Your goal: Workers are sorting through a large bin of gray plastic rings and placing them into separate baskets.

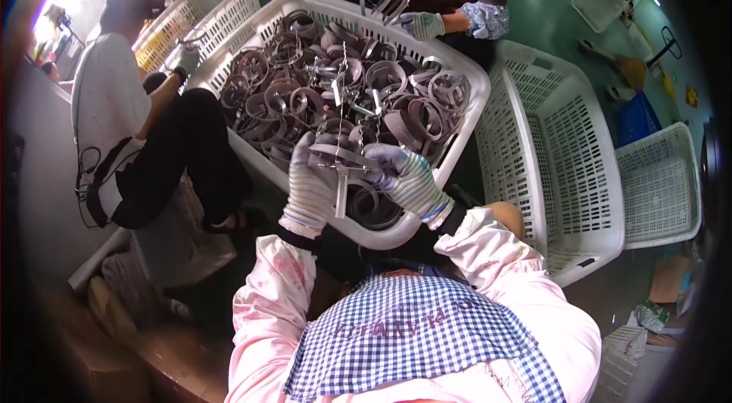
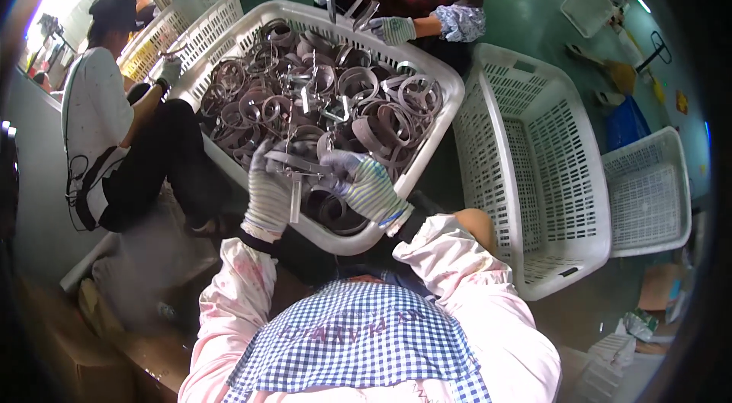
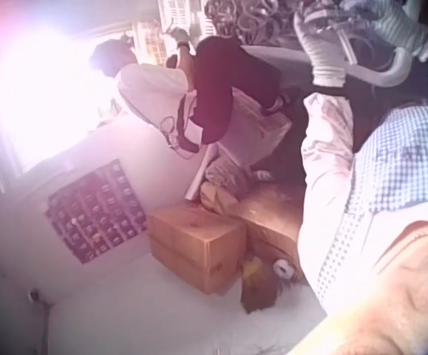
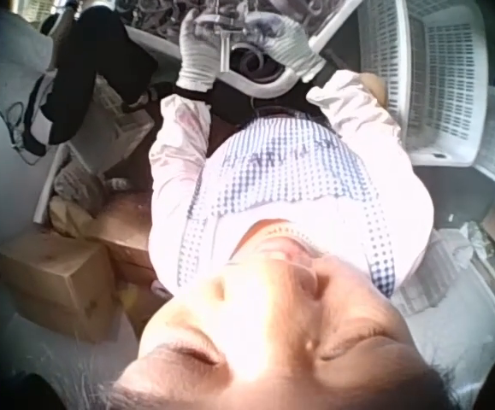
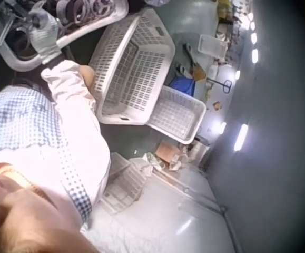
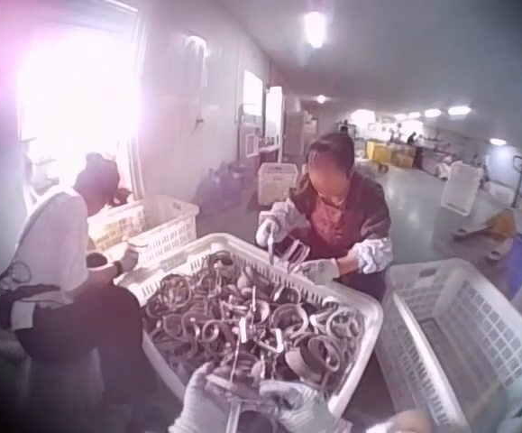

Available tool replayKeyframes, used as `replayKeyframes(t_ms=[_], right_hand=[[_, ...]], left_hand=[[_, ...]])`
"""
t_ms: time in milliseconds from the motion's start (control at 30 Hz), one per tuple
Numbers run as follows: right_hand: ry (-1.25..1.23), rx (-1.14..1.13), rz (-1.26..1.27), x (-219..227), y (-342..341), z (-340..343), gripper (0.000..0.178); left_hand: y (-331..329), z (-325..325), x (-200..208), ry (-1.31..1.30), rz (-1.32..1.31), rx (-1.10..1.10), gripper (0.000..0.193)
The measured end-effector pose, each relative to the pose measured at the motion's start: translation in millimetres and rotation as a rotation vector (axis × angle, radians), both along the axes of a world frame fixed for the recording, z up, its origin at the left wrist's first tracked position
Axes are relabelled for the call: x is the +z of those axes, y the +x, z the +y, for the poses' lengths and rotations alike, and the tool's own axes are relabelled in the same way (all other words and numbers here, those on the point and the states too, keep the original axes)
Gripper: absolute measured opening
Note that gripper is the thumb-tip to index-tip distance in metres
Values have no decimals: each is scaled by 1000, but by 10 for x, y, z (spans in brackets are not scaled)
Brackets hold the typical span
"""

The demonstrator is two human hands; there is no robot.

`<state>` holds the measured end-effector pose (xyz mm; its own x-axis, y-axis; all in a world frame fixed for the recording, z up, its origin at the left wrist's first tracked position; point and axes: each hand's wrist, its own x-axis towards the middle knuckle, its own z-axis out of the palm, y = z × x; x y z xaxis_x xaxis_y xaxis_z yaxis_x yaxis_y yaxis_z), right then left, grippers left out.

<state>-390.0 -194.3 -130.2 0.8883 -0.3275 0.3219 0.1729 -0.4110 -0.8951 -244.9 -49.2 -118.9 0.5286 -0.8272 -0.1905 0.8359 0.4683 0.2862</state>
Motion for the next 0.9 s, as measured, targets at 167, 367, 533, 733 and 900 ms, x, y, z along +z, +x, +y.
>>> replayKeyframes(t_ms=[167, 367, 533, 733, 900], right_hand=[[109, -159, 94, 121, 222, -83, 40], [-1130, -15, 331, -505, 276, -44, 37], [-761, -146, 335, -418, 383, -217, 21], [647, -179, 130, -174, 447, -594, 24], [968, -16, 170, 374, 463, -265, 22]], left_hand=[[249, 255, 82, -225, -248, -1, 27], [498, 334, -139, 52, -345, 274, 27], [429, 351, -70, 142, -632, 500, 16], [297, 296, 104, 68, -865, 401, 11], [59, 305, 182, 297, -979, 341, 18]])
